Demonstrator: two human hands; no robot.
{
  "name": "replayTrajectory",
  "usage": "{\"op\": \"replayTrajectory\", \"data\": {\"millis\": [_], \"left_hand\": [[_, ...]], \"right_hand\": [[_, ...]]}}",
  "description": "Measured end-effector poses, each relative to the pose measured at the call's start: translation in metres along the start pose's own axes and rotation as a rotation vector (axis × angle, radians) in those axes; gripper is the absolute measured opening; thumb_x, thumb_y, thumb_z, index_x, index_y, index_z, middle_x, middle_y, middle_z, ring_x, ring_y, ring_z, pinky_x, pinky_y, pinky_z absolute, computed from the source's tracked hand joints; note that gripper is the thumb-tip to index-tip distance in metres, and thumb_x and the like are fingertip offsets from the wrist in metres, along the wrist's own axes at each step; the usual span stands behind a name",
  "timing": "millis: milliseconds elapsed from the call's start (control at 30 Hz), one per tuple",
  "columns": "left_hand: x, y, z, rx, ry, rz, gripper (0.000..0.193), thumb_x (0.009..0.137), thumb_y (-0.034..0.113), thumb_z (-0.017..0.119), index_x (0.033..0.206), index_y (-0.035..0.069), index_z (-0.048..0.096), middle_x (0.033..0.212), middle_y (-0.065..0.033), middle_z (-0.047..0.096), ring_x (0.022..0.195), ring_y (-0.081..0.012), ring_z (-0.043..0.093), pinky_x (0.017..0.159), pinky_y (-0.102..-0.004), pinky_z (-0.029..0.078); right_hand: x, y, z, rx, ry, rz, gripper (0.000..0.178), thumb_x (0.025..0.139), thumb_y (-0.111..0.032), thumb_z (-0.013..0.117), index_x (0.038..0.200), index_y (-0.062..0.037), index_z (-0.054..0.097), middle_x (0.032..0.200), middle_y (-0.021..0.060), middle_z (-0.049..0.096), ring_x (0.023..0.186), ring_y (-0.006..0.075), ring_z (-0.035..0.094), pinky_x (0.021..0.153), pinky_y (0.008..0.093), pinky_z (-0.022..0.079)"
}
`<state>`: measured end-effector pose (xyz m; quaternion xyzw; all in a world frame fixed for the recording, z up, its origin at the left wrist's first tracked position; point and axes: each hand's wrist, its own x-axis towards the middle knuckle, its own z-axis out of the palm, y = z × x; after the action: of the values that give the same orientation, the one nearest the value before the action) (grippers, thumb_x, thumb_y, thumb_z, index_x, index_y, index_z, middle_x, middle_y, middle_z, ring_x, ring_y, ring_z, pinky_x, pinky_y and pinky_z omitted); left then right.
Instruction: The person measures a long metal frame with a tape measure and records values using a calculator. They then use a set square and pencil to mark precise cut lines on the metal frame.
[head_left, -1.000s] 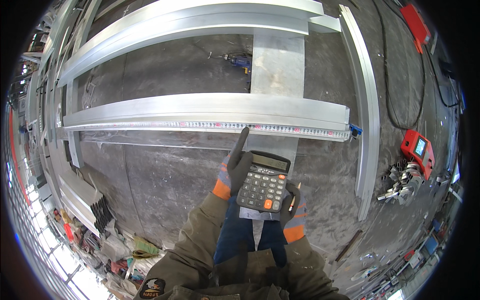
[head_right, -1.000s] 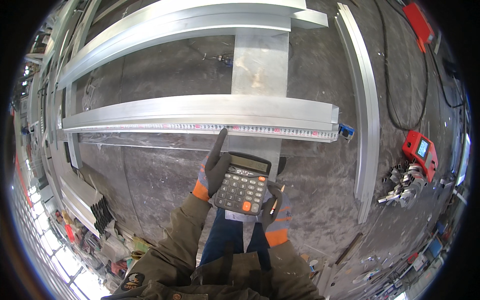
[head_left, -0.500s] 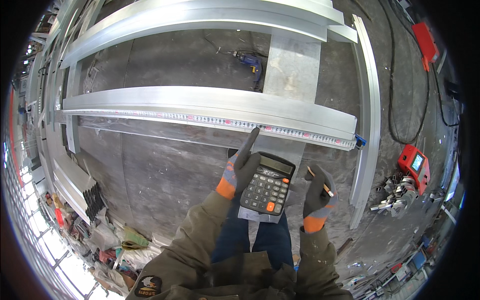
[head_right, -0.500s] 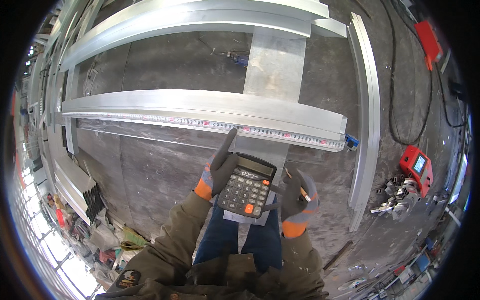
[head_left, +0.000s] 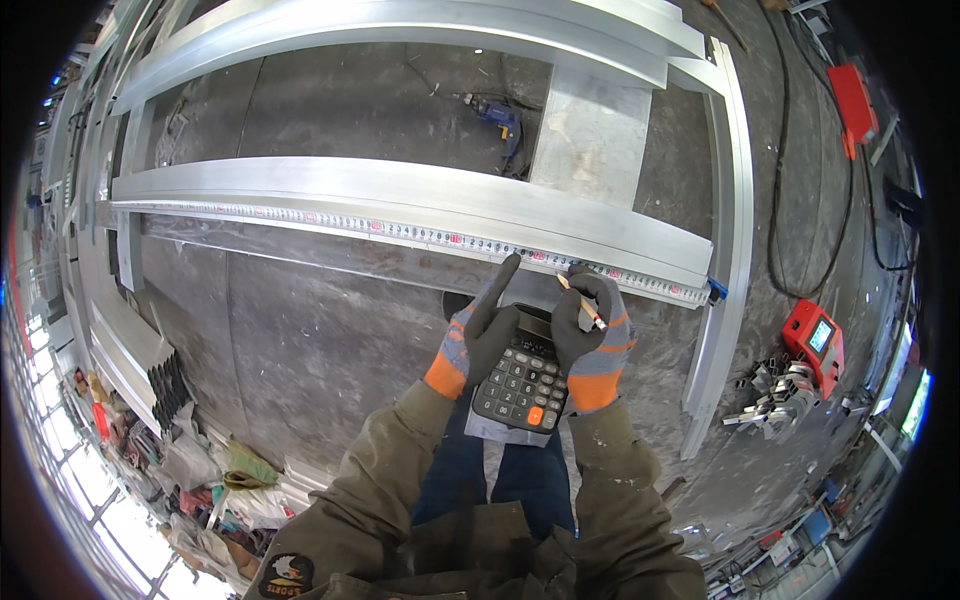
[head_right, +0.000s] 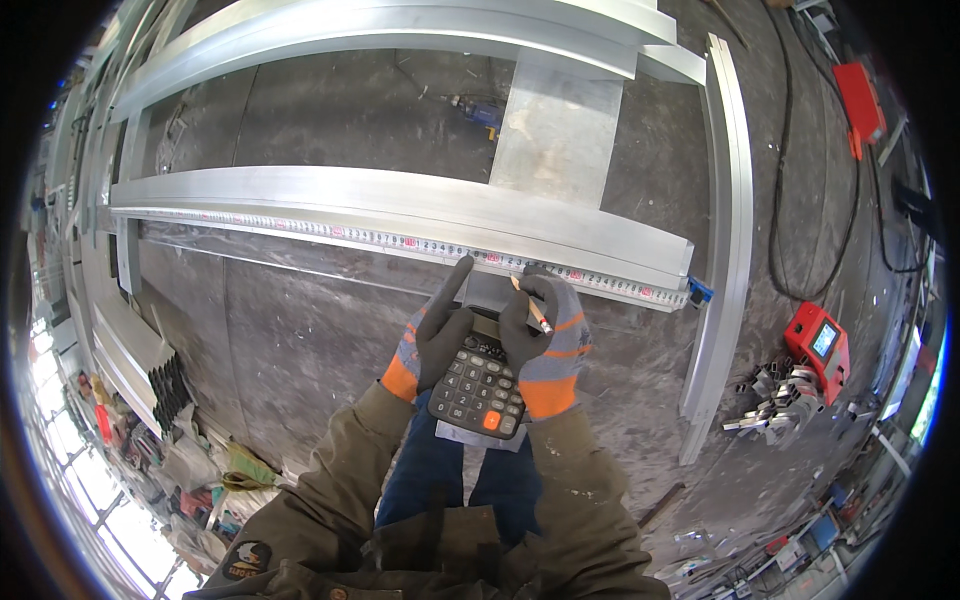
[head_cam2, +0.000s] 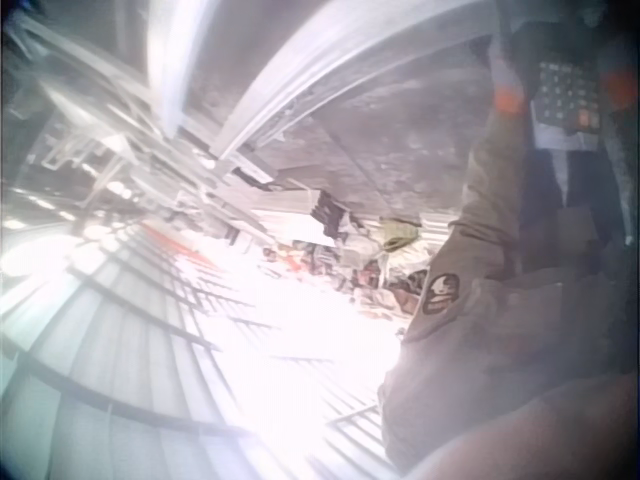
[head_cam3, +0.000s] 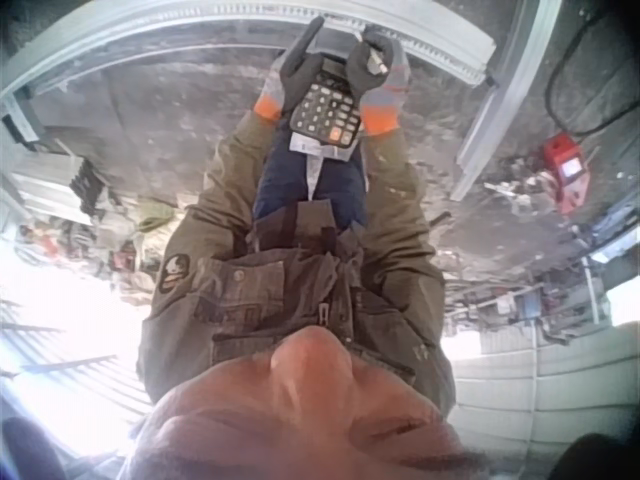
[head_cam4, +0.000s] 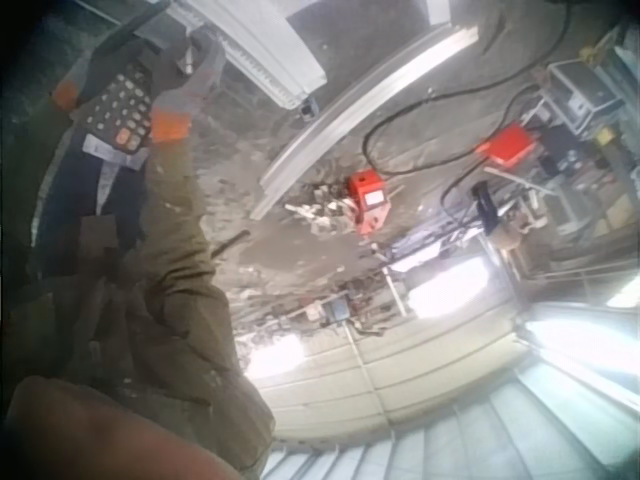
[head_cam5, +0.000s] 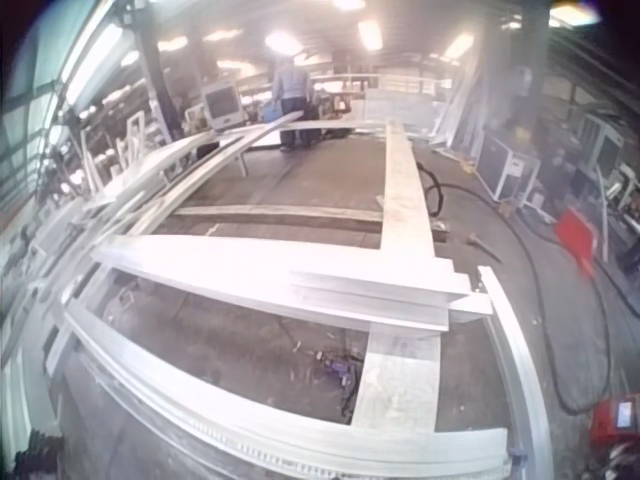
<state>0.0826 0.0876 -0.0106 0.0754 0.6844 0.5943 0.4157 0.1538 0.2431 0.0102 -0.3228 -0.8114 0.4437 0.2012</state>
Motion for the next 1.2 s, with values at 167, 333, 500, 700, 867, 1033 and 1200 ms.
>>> {"op": "replayTrajectory", "data": {"millis": [167, 333, 500, 700, 867, 1033, 1200], "left_hand": [[0.0003, -0.0002, -0.0037, -0.030, -0.058, -0.073, 0.068, 0.105, 0.006, 0.051, 0.170, 0.012, 0.032, 0.090, -0.0022, 0.064, 0.083, -0.0065, 0.053, 0.075, -0.0283, 0.047], [0.0011, -0.0036, -0.0053, -0.038, -0.082, -0.093, 0.069, 0.105, 0.006, 0.050, 0.171, 0.012, 0.030, 0.089, -0.0009, 0.062, 0.082, -0.0060, 0.051, 0.075, -0.0269, 0.045], [0.0002, -0.0048, -0.0033, -0.045, -0.069, -0.069, 0.068, 0.106, 0.008, 0.050, 0.170, 0.012, 0.030, 0.088, -0.0012, 0.061, 0.082, -0.0064, 0.051, 0.075, -0.0283, 0.045], [0.0003, -0.0009, -0.0043, 0.014, -0.066, -0.037, 0.068, 0.105, 0.008, 0.049, 0.170, 0.012, 0.031, 0.087, -0.0020, 0.060, 0.081, -0.0072, 0.051, 0.075, -0.0292, 0.045], [0.0000, 0.0007, -0.0041, 0.000, -0.064, -0.052, 0.068, 0.104, 0.007, 0.050, 0.170, 0.011, 0.031, 0.087, -0.0021, 0.060, 0.081, -0.0074, 0.051, 0.075, -0.0292, 0.045], [0.0006, 0.0003, -0.0033, -0.002, -0.057, -0.065, 0.069, 0.104, 0.007, 0.050, 0.170, 0.011, 0.031, 0.087, -0.0020, 0.060, 0.081, -0.0073, 0.051, 0.075, -0.0289, 0.046], [0.0008, 0.0006, -0.0043, 0.037, -0.062, -0.047, 0.069, 0.104, 0.006, 0.049, 0.170, 0.011, 0.031, 0.085, -0.0005, 0.059, 0.080, -0.0064, 0.050, 0.074, -0.0281, 0.044]], "right_hand": [[-0.0012, 0.0023, 0.0025, -0.050, 0.007, -0.044, 0.013, 0.092, -0.003, 0.070, 0.104, -0.0016, 0.072, 0.097, 0.0135, 0.074, 0.085, 0.0251, 0.072, 0.077, 0.0353, 0.057], [-0.0001, 0.0014, 0.0025, -0.055, -0.006, -0.052, 0.013, 0.091, -0.001, 0.070, 0.104, -0.0006, 0.072, 0.098, 0.0144, 0.073, 0.088, 0.0263, 0.072, 0.079, 0.0361, 0.057], [-0.0010, 0.0008, 0.0035, -0.059, -0.009, -0.061, 0.016, 0.090, 0.000, 0.072, 0.106, 0.0003, 0.072, 0.099, 0.0154, 0.073, 0.089, 0.0278, 0.072, 0.081, 0.0369, 0.057], [-0.0017, 0.0016, 0.0042, -0.053, -0.007, -0.063, 0.017, 0.090, 0.000, 0.073, 0.106, 0.0002, 0.073, 0.100, 0.0154, 0.073, 0.090, 0.0280, 0.072, 0.082, 0.0372, 0.057], [-0.0020, 0.0029, 0.0053, -0.053, -0.005, -0.057, 0.018, 0.089, -0.001, 0.073, 0.106, 0.0002, 0.073, 0.100, 0.0156, 0.073, 0.090, 0.0284, 0.072, 0.081, 0.0376, 0.058], [0.0000, 0.0041, 0.0020, -0.073, -0.038, -0.092, 0.016, 0.089, 0.000, 0.073, 0.106, -0.0001, 0.073, 0.100, 0.0150, 0.073, 0.090, 0.0296, 0.073, 0.082, 0.0372, 0.058], [-0.0008, 0.0034, 0.0021, -0.074, -0.016, -0.098, 0.016, 0.089, 0.000, 0.072, 0.105, 0.0001, 0.072, 0.100, 0.0151, 0.073, 0.091, 0.0308, 0.073, 0.081, 0.0377, 0.057]]}}
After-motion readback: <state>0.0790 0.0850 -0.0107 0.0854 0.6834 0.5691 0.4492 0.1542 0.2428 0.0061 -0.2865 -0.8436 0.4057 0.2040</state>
